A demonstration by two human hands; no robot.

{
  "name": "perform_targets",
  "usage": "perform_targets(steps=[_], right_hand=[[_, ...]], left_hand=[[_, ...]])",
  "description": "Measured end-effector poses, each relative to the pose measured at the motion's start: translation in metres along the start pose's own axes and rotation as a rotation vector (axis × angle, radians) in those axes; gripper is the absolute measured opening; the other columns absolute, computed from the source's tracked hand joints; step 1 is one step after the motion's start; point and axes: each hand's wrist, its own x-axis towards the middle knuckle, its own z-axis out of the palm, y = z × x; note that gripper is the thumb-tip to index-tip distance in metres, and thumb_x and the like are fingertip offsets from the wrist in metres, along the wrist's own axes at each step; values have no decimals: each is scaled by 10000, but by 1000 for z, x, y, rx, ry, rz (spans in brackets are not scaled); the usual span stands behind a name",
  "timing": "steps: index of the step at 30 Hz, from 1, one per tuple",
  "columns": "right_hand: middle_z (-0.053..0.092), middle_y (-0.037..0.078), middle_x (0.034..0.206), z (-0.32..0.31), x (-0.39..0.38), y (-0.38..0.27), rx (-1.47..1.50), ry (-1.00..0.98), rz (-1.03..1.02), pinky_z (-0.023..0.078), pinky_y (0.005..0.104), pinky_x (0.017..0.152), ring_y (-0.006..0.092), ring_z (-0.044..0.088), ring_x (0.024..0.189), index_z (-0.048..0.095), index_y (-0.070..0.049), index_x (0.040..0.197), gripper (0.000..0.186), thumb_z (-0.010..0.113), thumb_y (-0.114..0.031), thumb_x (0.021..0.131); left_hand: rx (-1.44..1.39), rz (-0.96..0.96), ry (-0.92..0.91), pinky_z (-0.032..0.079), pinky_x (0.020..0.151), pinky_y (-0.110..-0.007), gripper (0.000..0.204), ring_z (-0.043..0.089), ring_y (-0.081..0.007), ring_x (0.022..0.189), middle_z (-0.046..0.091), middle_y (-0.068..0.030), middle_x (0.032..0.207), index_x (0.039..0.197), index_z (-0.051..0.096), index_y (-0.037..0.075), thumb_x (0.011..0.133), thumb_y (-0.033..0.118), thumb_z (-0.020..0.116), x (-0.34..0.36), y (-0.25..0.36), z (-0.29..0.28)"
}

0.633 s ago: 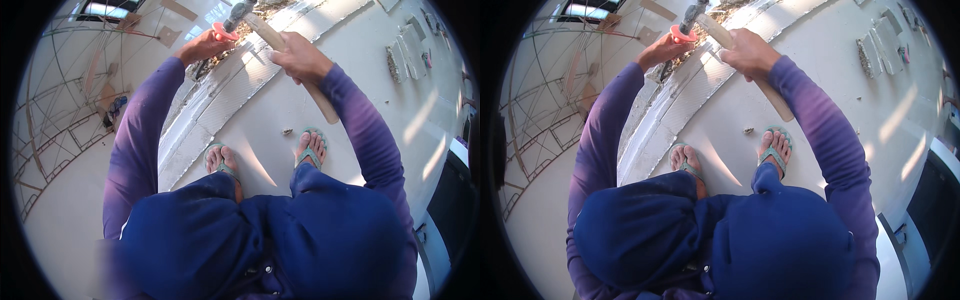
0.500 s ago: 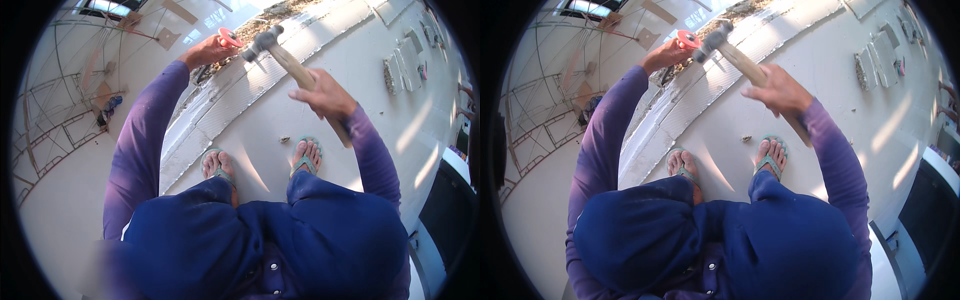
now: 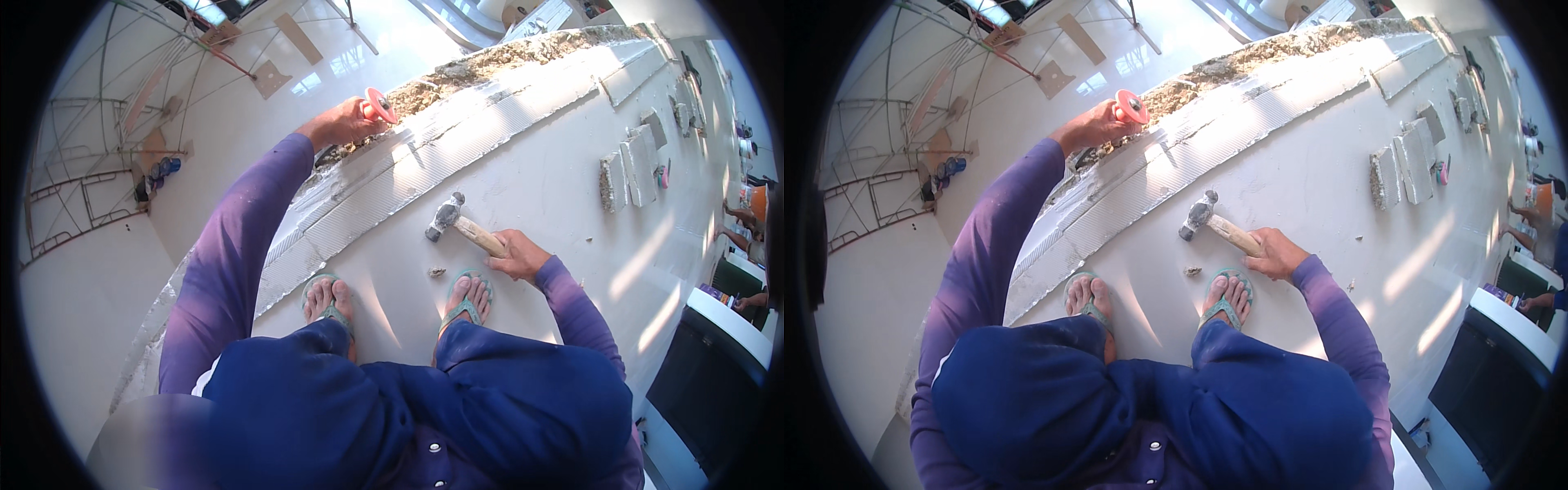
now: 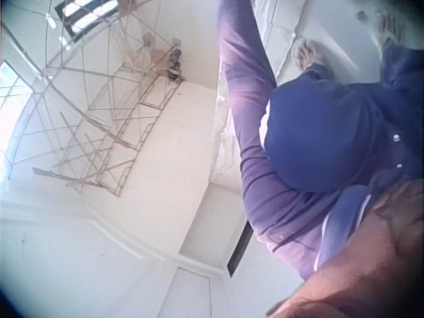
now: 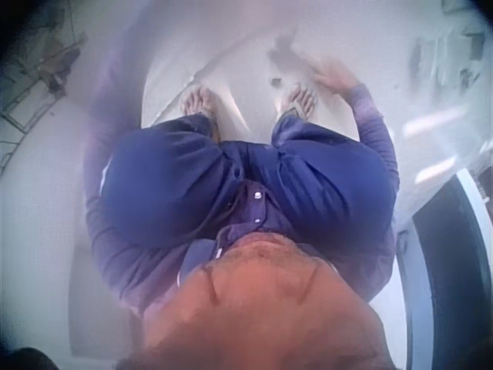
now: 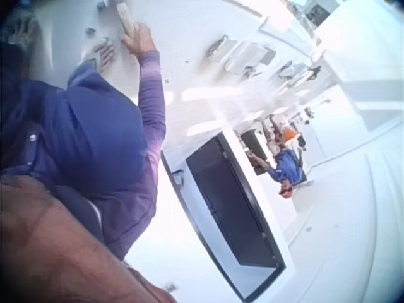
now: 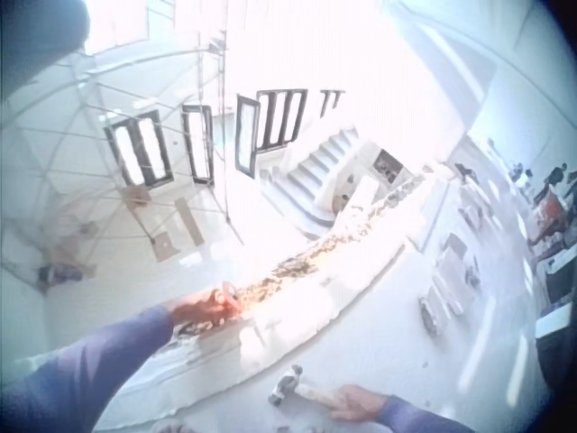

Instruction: The person uses a hammer and a red suction cup tool to remove tiles from a tiled floor. They repeatedly place the suction cup on a tile, tap it with the hammer, and then pull the tile off the floor. The removed tiles are placed on the floor nearby.

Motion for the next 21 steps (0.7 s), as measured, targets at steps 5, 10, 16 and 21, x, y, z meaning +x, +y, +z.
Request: perform_targets(steps=[5,10,16,21], right_hand=[[724,196,880,12,12,0,-896,295,-83,592,454,698,347,749,846,628,-12,1027,420,770,-393,921],[734,206,930,-6,11,-42,-1104,200,-94,604,488,765,387,749,907,615,-31,1035,477,749,-476,927],[690,286,1043,-83,67,-207,-1034,287,-406,556,501,903,448,688,1014,502,30,1287,595,614,-499,1041],[656,350,1252,-102,155,-253,-790,278,-333,473,492,1092,458,639,1238,418,6,1478,918,506,-763,985]], left_hand=[[28,-60,26,531,869,-363,454,661,-183,975,730,-83,1078,1241,679,35,951,369,774,0,-12,0],[-39,149,239,511,688,-399,255,614,-174,715,720,-89,815,1036,732,25,934,252,784,0,-8,20],[-4,106,422,546,777,-398,258,697,-279,811,753,-143,938,1127,722,49,942,223,768,-15,-19,28],[-109,155,460,555,870,-403,241,722,-286,940,764,-120,1038,1175,731,120,969,245,739,-7,-17,45]])
